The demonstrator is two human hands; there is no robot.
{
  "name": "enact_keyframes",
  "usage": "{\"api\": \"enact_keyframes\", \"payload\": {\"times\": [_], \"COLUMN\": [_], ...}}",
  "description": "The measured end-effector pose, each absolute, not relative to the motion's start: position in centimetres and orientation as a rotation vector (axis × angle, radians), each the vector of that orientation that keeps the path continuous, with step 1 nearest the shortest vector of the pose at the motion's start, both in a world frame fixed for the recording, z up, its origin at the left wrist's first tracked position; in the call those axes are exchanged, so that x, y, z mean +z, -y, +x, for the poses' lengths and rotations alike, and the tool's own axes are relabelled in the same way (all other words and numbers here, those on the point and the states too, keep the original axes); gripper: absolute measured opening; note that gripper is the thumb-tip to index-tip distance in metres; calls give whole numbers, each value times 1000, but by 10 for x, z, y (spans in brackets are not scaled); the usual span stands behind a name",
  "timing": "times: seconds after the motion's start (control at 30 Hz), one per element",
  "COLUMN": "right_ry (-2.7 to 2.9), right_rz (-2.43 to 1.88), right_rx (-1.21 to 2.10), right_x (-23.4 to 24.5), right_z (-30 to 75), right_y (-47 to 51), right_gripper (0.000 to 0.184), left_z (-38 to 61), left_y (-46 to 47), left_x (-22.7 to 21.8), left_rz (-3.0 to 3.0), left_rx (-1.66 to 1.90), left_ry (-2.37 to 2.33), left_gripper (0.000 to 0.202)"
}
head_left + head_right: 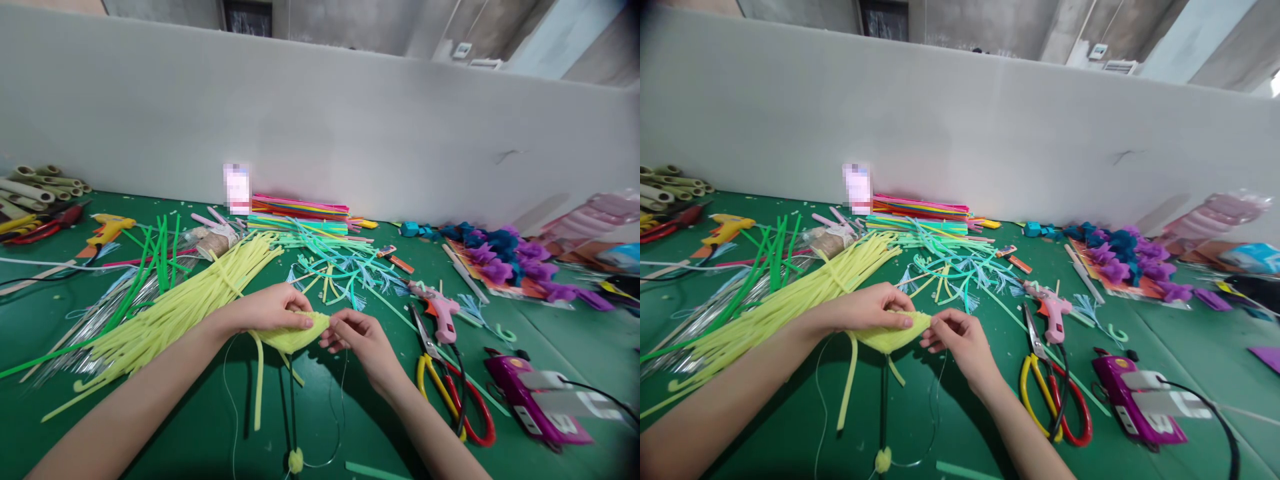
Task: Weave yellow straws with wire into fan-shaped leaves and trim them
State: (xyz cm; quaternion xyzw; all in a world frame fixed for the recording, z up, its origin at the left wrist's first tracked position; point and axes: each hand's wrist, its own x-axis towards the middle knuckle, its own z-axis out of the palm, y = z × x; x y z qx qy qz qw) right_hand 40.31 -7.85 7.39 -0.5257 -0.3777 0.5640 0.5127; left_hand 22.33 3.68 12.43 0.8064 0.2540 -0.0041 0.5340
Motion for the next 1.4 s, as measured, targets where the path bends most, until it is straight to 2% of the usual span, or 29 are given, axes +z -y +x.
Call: {"api": "enact_keyframes", "payload": {"times": [0.43, 0.7, 0.93, 1.4], "right_ry": [913, 835, 953, 898], "right_rz": [-1288, -1324, -1348, -1284], "right_rx": [1303, 1384, 1320, 1223], "right_x": [75, 73, 74, 75], "right_z": [402, 410, 411, 420], "right_y": [78, 81, 79, 80], "right_gripper": [30, 49, 35, 28], "left_z": [224, 221, 221, 219], "left_y": [-38, -40, -41, -42], "left_x": [122, 128, 127, 125], "left_rz": [1913, 1877, 1872, 1883], "left_rx": [5, -21, -17, -24], "left_ry": [-584, -601, -623, -616], "left_gripper": [34, 35, 34, 34]}}
